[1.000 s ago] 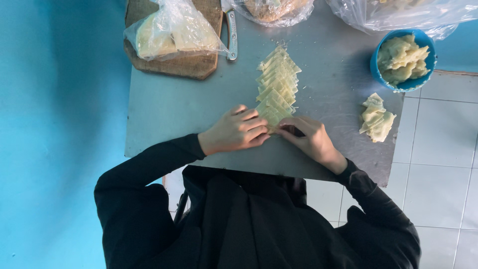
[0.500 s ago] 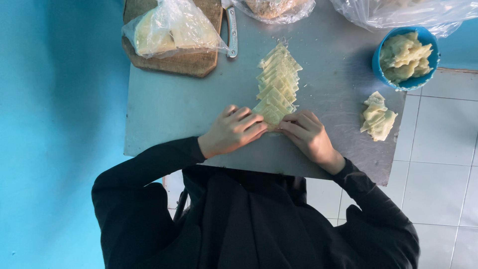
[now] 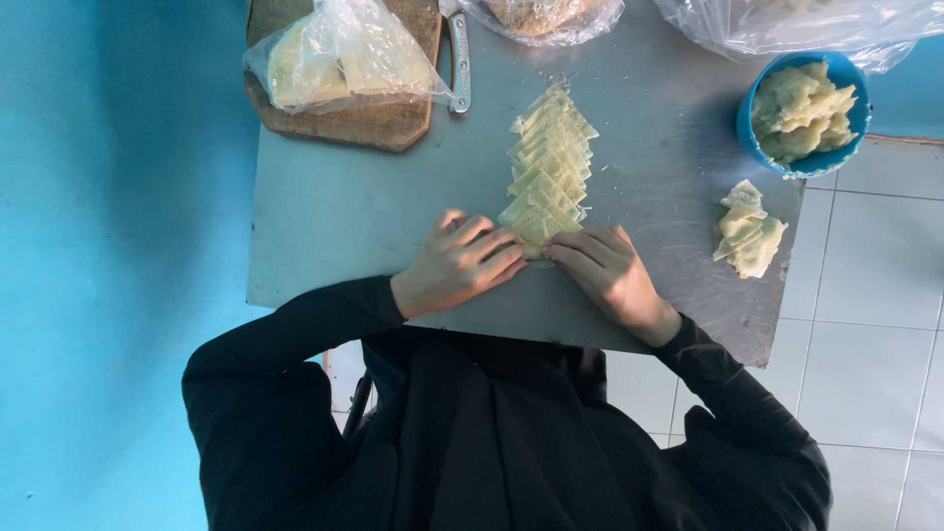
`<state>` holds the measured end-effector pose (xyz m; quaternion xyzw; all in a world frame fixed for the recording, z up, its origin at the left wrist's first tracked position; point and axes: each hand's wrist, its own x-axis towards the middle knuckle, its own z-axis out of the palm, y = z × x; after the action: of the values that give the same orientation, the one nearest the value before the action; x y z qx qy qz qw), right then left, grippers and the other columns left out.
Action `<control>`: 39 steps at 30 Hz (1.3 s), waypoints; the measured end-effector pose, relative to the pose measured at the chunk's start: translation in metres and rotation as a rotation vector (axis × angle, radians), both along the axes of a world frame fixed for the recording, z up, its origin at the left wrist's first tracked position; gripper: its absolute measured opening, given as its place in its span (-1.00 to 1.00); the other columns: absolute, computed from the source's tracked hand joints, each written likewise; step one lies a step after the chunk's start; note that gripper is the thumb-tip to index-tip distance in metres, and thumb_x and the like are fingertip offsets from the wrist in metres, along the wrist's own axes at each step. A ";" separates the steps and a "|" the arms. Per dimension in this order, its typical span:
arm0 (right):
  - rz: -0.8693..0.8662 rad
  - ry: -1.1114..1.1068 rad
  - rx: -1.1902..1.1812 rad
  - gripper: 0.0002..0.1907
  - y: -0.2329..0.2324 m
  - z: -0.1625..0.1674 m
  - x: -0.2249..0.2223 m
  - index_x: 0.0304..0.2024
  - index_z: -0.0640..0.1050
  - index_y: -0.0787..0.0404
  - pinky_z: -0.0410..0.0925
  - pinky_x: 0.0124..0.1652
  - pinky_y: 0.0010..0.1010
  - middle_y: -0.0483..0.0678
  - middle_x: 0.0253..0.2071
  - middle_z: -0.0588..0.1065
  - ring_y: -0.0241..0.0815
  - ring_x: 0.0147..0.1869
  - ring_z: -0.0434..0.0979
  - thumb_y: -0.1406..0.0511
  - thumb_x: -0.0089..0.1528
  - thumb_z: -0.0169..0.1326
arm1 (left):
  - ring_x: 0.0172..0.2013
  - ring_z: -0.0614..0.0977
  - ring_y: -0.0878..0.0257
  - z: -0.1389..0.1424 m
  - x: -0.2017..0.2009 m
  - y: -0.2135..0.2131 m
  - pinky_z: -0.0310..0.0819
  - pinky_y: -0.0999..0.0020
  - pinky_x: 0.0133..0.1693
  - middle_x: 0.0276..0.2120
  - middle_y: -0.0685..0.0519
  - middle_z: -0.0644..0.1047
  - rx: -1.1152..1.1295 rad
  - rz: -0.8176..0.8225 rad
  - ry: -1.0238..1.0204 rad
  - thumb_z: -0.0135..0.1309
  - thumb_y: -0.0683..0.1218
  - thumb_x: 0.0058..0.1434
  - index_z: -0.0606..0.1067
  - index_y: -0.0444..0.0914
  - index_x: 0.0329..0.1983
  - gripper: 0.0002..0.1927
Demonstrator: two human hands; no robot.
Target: The person stacks thin dough wrappers in an overlapping diamond pattern on a metal table, spooning filling from a blue bowl onto the stacked wrappers, then folds the wrappers over the filling by hand to form a filled pastry.
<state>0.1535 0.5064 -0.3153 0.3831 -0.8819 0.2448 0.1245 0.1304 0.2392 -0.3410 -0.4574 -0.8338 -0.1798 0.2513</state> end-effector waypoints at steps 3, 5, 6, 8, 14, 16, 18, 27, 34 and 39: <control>0.003 -0.010 0.007 -0.73 0.000 0.000 0.001 -0.02 0.58 0.25 0.32 -0.06 -0.35 -0.06 0.01 0.60 -0.15 0.03 0.58 0.39 0.21 0.19 | -0.14 0.51 0.31 0.000 0.000 -0.001 0.26 0.23 -0.03 -0.10 0.25 0.61 0.011 0.002 0.021 0.30 0.05 0.30 0.64 -0.12 -0.17 -0.82; 0.007 -0.005 0.017 -0.70 0.000 0.002 0.002 0.00 0.59 0.24 0.31 -0.06 -0.36 -0.09 0.00 0.60 -0.16 0.02 0.59 0.39 0.20 0.18 | -0.14 0.50 0.31 0.001 0.001 -0.001 0.26 0.23 -0.03 -0.10 0.25 0.61 0.014 0.001 0.023 0.30 0.04 0.31 0.64 -0.12 -0.17 -0.83; 0.009 0.005 0.037 -0.68 0.000 0.004 0.002 0.02 0.59 0.23 0.31 -0.06 -0.36 -0.10 -0.01 0.60 -0.17 0.00 0.58 0.39 0.19 0.18 | -0.14 0.50 0.31 0.001 0.001 -0.002 0.26 0.23 -0.03 -0.10 0.26 0.62 0.015 0.001 0.023 0.30 0.04 0.32 0.64 -0.12 -0.18 -0.84; 0.013 0.025 0.076 -0.64 0.000 0.008 0.003 0.05 0.60 0.22 0.31 -0.06 -0.36 -0.11 -0.02 0.60 -0.17 -0.03 0.58 0.39 0.18 0.18 | -0.14 0.50 0.30 0.002 0.002 -0.002 0.26 0.23 -0.03 -0.11 0.25 0.62 0.012 -0.002 0.014 0.30 0.03 0.31 0.64 -0.13 -0.19 -0.84; 0.034 0.042 0.095 -0.70 -0.005 0.012 0.004 0.04 0.60 0.20 0.32 -0.11 -0.35 -0.12 -0.07 0.57 -0.16 -0.04 0.56 0.30 0.25 0.24 | -0.10 0.52 0.30 0.000 0.001 -0.001 0.24 0.24 -0.01 -0.08 0.21 0.63 0.000 0.003 -0.002 0.28 0.05 0.30 0.64 -0.14 -0.14 -0.80; 0.041 0.020 0.127 -0.72 -0.005 0.012 0.003 0.02 0.61 0.20 0.34 -0.07 -0.34 -0.12 -0.10 0.57 -0.16 -0.04 0.57 0.32 0.25 0.23 | -0.09 0.52 0.30 -0.001 0.001 0.000 0.23 0.26 0.00 -0.07 0.22 0.63 0.020 0.012 -0.044 0.28 0.03 0.30 0.64 -0.14 -0.13 -0.81; 0.046 -0.005 0.110 -0.75 -0.006 0.011 0.001 -0.03 0.61 0.21 0.37 -0.04 -0.31 -0.10 -0.13 0.56 -0.13 -0.04 0.57 0.33 0.24 0.23 | -0.08 0.51 0.29 0.000 0.000 0.000 0.23 0.27 0.00 -0.05 0.21 0.63 0.054 0.015 -0.131 0.28 0.03 0.31 0.64 -0.15 -0.12 -0.80; -0.017 -0.310 -0.044 -0.84 -0.011 0.016 -0.026 -0.18 0.65 0.26 0.45 -0.12 -0.25 0.01 -0.21 0.60 -0.02 -0.12 0.60 0.36 0.19 0.26 | -0.11 0.41 0.23 0.011 -0.009 0.000 0.15 0.20 -0.01 -0.27 0.23 0.57 0.155 0.118 -0.538 0.29 0.16 0.22 0.69 -0.11 -0.34 -0.73; -0.072 -0.393 -0.044 -0.84 -0.015 0.019 -0.037 -0.22 0.64 0.26 0.43 -0.18 -0.27 -0.02 -0.28 0.61 -0.05 -0.21 0.60 0.34 0.17 0.28 | -0.17 0.40 0.22 0.015 -0.024 -0.002 0.09 0.16 -0.03 -0.36 0.25 0.58 0.136 0.155 -0.722 0.28 0.20 0.17 0.70 -0.07 -0.40 -0.71; -0.021 -0.237 -0.075 -0.82 -0.017 0.015 -0.036 -0.19 0.62 0.25 0.43 -0.09 -0.25 -0.03 -0.21 0.55 -0.04 -0.10 0.56 0.40 0.16 0.28 | -0.12 0.41 0.22 0.014 -0.025 -0.005 0.11 0.20 -0.02 -0.25 0.24 0.56 0.222 0.105 -0.628 0.28 0.14 0.20 0.67 -0.06 -0.25 -0.78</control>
<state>0.1173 0.4896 -0.3006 0.3376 -0.8846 0.3197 0.0362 0.1056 0.2342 -0.3270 -0.3061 -0.8682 -0.3884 0.0395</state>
